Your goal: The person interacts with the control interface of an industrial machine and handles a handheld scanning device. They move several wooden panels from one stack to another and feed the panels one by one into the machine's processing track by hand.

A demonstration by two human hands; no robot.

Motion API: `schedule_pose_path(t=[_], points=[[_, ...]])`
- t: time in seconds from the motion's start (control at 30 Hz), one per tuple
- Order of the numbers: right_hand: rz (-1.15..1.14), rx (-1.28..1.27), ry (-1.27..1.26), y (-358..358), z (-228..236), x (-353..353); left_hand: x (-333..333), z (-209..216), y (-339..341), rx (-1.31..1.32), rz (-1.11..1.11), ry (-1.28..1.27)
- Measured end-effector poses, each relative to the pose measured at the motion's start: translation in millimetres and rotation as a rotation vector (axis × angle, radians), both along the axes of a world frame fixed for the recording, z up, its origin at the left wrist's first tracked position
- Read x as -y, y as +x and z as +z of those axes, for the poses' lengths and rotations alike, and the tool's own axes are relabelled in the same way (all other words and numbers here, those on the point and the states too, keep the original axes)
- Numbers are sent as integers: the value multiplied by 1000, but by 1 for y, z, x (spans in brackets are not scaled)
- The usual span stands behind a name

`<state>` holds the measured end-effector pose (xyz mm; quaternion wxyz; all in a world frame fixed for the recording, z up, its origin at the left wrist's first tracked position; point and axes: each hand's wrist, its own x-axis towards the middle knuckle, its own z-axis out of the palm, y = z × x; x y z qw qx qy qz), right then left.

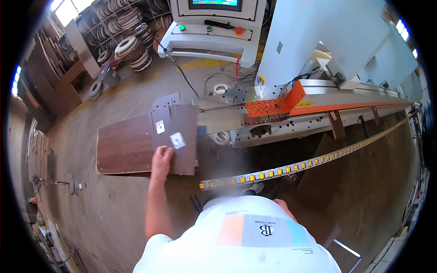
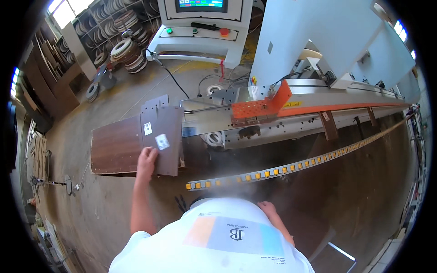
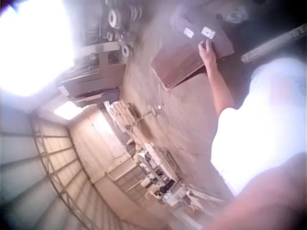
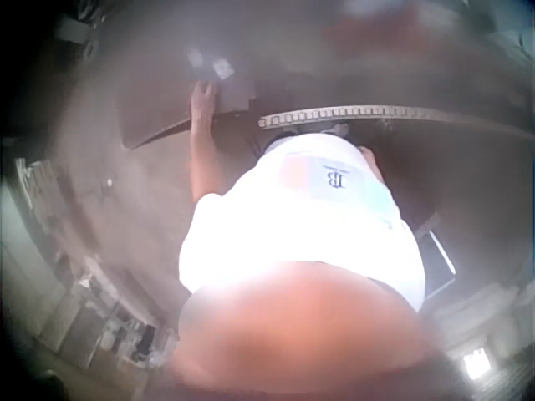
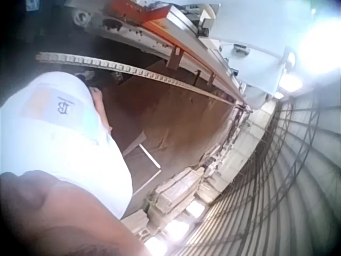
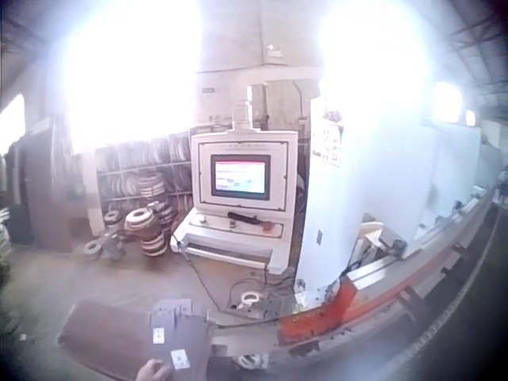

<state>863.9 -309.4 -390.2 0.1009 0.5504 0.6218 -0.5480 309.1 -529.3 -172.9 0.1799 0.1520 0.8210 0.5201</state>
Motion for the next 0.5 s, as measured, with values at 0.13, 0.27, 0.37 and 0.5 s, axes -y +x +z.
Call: schedule_pose_path(t=[0.13,0.27,0.37,0.5], points=[[-79,3,-31,18,-13,5,-84,-39,63,258,-72,151],[-175,-52,-79,29,-21,3,-150,-69,113,455,-147,150],[-232,-23,-85,24,-8,0,-178,-113,133,448,-231,115],[-275,-11,-114,41,-9,-2,-223,-117,155,464,-234,174]])
